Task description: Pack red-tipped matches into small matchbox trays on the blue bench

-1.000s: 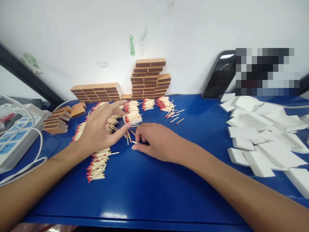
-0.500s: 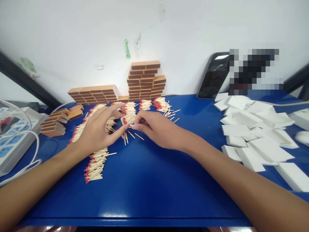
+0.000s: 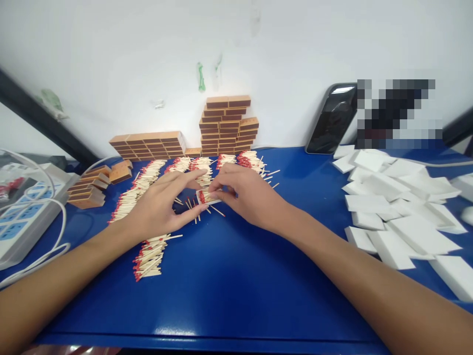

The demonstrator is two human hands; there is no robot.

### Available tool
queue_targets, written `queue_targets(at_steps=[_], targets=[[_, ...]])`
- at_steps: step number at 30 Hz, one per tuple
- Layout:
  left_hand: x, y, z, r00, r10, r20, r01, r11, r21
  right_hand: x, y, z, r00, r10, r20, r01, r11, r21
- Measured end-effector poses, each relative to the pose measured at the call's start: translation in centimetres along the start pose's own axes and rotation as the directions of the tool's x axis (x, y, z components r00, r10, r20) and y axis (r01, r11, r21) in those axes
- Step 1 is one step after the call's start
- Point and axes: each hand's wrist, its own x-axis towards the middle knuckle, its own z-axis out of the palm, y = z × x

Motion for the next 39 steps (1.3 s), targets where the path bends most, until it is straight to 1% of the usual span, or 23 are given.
queue_targets(at_steps=[2, 7, 10, 14, 19, 22, 28, 34, 39], targets=[[0.0, 0.1, 0.0, 1.000, -0.004, 0.018, 0.004, 1.000, -0.009, -0.1, 0.2, 0.2, 0.999, -0.021, 0.027, 0.021, 1.000, -0.018], [0.0, 0.2, -0.1, 0.999, -0.004, 0.043, 0.004, 1.000, -0.009, -0.3, 0.5, 0.5, 0.996, -0.026, 0.082, 0.032, 0.997, -0.066], [0.0, 0.2, 0.0, 0.999, -0.012, 0.050, 0.012, 1.000, -0.009, -0.4, 0.6, 0.6, 0.996, -0.034, 0.086, 0.041, 0.995, -0.091], [-0.1, 0.1, 0.1, 0.998, -0.011, 0.060, 0.012, 1.000, -0.010, -0.4, 0.5, 0.8, 0.996, 0.003, 0.087, 0.005, 0.995, -0.101], [-0.1, 0.1, 0.0, 0.997, -0.016, 0.074, 0.017, 1.000, -0.010, -0.3, 0.4, 1.0, 0.996, 0.003, 0.095, 0.007, 0.995, -0.102], [0.0, 0.1, 0.0, 0.997, -0.014, 0.075, 0.014, 1.000, -0.003, -0.3, 0.5, 0.9, 0.997, -0.001, 0.078, 0.011, 0.993, -0.119], [-0.1, 0.0, 0.0, 0.997, -0.005, 0.075, 0.005, 1.000, -0.005, -0.3, 0.7, 1.0, 0.997, -0.068, -0.036, 0.065, 0.994, -0.093], [-0.1, 0.0, 0.0, 0.998, 0.000, 0.065, 0.000, 1.000, -0.005, -0.3, 1.0, 1.4, 1.000, -0.029, -0.013, 0.028, 0.999, -0.028], [-0.1, -0.1, 0.1, 0.997, -0.003, 0.078, 0.003, 1.000, 0.002, -0.2, 0.8, 1.4, 0.999, 0.008, -0.035, -0.008, 1.000, 0.002]])
